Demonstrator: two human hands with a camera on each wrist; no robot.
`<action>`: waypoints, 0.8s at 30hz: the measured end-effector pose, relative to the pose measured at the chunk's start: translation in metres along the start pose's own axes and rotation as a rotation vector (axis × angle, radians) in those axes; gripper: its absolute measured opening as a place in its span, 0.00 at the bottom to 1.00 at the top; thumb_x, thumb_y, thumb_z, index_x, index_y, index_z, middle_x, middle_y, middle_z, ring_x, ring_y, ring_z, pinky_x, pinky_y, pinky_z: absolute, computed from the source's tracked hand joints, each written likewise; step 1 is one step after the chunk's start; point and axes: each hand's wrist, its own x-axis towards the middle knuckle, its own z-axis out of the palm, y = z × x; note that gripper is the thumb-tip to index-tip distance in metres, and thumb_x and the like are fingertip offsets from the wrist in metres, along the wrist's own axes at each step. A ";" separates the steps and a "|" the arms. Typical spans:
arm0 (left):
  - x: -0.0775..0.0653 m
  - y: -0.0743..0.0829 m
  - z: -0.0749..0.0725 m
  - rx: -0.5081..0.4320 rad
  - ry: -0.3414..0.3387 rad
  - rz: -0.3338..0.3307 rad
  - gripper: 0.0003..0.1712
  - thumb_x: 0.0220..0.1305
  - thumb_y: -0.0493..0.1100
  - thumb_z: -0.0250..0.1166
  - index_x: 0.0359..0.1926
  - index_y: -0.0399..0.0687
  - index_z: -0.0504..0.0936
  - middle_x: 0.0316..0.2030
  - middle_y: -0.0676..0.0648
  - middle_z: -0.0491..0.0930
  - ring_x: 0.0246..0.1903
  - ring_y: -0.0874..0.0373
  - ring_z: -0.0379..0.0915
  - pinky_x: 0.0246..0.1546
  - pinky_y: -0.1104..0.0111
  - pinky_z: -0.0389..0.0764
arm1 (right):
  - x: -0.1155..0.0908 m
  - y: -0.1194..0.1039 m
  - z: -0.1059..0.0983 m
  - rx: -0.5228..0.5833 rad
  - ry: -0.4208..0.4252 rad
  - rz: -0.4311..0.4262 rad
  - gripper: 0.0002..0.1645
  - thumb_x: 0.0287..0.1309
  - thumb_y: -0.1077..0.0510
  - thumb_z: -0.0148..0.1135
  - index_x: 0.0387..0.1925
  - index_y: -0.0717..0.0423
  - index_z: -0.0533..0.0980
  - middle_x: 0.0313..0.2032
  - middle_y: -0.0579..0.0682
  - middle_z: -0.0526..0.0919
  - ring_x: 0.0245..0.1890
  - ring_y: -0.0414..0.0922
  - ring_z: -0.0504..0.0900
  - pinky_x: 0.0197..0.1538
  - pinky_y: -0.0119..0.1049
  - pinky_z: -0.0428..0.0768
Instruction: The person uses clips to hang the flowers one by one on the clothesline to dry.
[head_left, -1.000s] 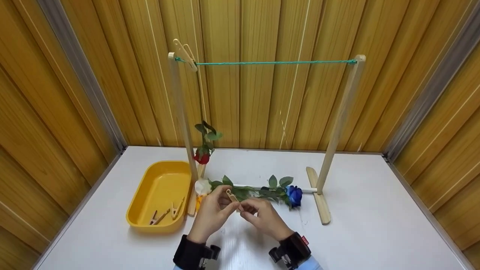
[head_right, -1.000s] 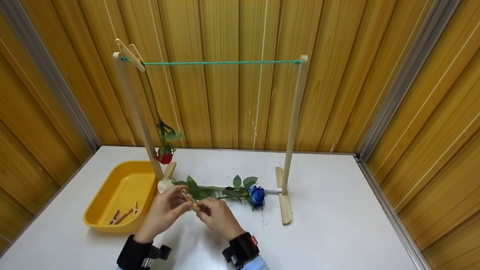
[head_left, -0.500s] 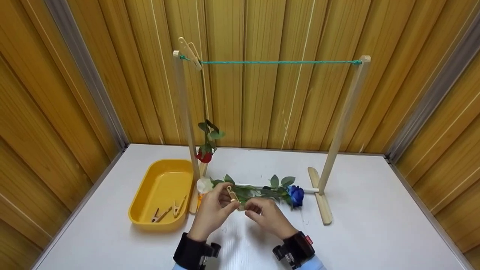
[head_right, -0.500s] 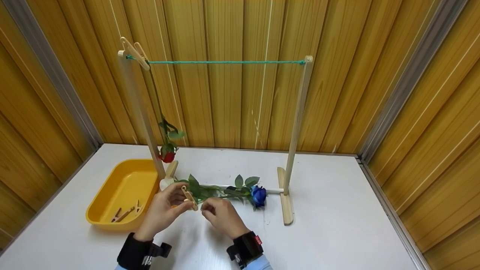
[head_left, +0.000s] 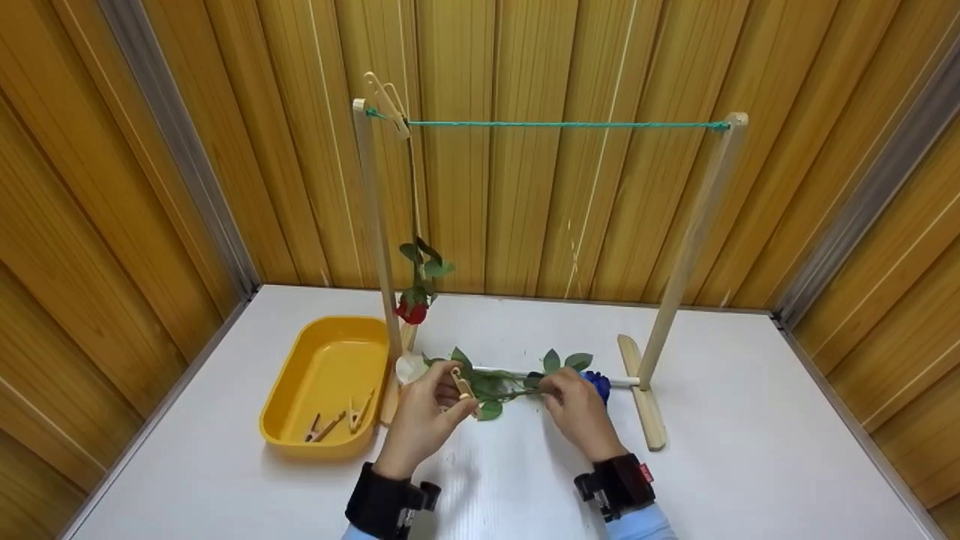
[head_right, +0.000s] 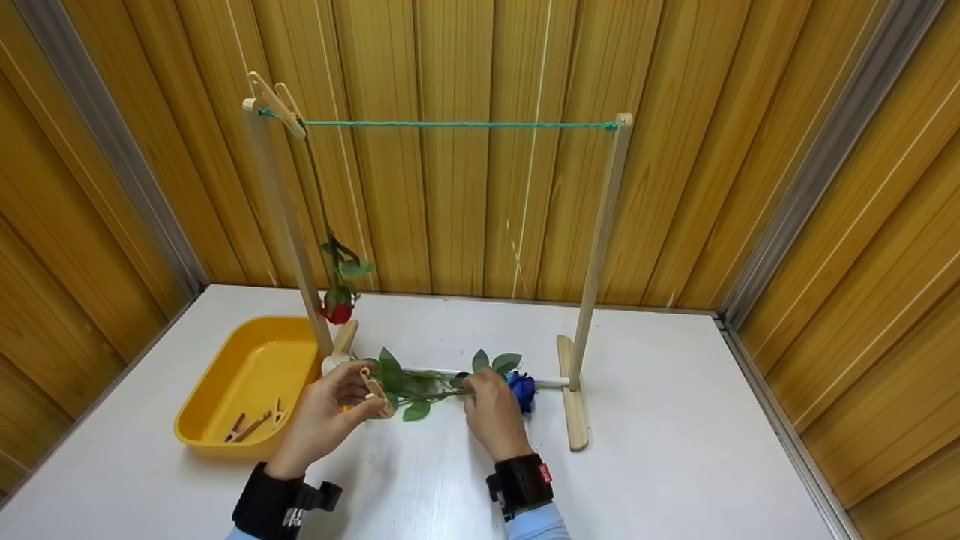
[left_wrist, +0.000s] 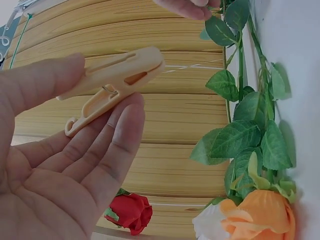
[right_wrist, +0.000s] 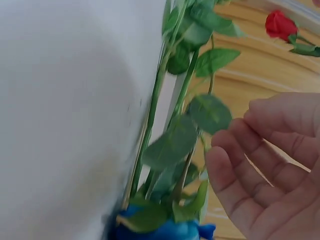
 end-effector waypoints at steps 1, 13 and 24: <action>0.000 0.000 0.000 -0.002 0.001 0.003 0.25 0.59 0.33 0.75 0.55 0.30 0.78 0.35 0.46 0.84 0.36 0.53 0.84 0.40 0.65 0.87 | 0.000 0.002 -0.001 -0.017 0.007 0.001 0.11 0.51 0.76 0.68 0.34 0.62 0.84 0.38 0.52 0.83 0.39 0.50 0.84 0.43 0.44 0.85; -0.001 -0.002 -0.001 -0.017 0.001 -0.004 0.25 0.60 0.33 0.75 0.56 0.32 0.78 0.35 0.46 0.83 0.36 0.54 0.83 0.40 0.66 0.87 | -0.002 0.014 0.004 -0.162 -0.038 0.050 0.15 0.48 0.74 0.74 0.41 0.66 0.85 0.40 0.61 0.87 0.43 0.60 0.86 0.48 0.55 0.84; -0.001 -0.001 -0.001 -0.014 0.005 -0.024 0.24 0.59 0.33 0.76 0.56 0.34 0.79 0.35 0.45 0.85 0.36 0.54 0.83 0.41 0.67 0.87 | 0.001 0.018 0.005 -0.225 0.067 0.110 0.12 0.44 0.76 0.73 0.25 0.60 0.80 0.27 0.55 0.83 0.29 0.54 0.83 0.31 0.51 0.82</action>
